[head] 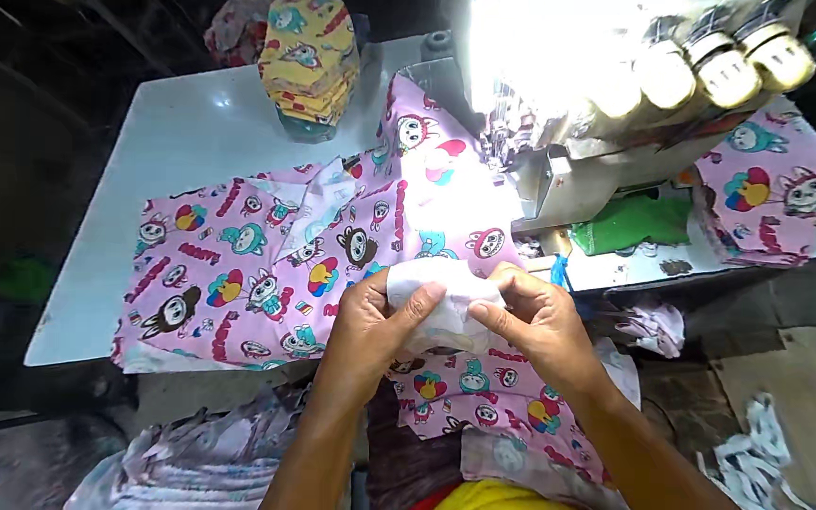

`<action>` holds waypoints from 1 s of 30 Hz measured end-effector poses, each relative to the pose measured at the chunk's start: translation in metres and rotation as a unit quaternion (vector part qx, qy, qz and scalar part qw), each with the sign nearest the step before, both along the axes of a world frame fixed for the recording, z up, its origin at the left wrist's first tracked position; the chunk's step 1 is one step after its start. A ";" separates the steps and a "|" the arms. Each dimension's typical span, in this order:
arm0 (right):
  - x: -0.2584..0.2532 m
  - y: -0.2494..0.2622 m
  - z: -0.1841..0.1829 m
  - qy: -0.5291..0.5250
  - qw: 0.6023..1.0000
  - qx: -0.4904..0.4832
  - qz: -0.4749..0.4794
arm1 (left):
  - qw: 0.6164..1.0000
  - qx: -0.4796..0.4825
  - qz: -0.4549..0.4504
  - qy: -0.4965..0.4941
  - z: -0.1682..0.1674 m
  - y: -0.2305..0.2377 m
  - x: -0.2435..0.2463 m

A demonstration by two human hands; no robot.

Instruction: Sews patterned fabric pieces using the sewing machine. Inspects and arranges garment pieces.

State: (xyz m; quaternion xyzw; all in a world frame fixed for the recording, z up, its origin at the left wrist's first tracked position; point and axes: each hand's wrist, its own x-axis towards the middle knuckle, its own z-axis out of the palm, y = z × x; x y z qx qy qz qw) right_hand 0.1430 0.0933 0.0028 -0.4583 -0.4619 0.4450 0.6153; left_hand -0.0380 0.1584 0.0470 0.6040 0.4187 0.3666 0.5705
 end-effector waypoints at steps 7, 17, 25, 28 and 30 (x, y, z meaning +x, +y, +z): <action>-0.006 0.001 0.002 -0.014 1.000 0.015 -0.017 | 0.994 0.072 -0.042 0.069 0.007 0.011 0.003; -0.016 -0.012 -0.019 -0.017 0.992 0.080 -0.093 | 0.820 0.497 -0.079 0.273 0.046 0.056 0.028; 0.008 0.015 -0.035 -0.089 0.974 0.063 -0.201 | 0.827 0.497 -0.170 0.201 0.023 0.107 0.050; 0.008 0.015 -0.035 -0.092 0.976 0.061 -0.190 | 0.834 0.469 -0.156 0.244 0.026 0.099 0.042; 0.007 0.016 -0.035 -0.110 0.971 0.060 -0.204 | 0.838 0.457 -0.135 0.264 0.029 0.093 0.042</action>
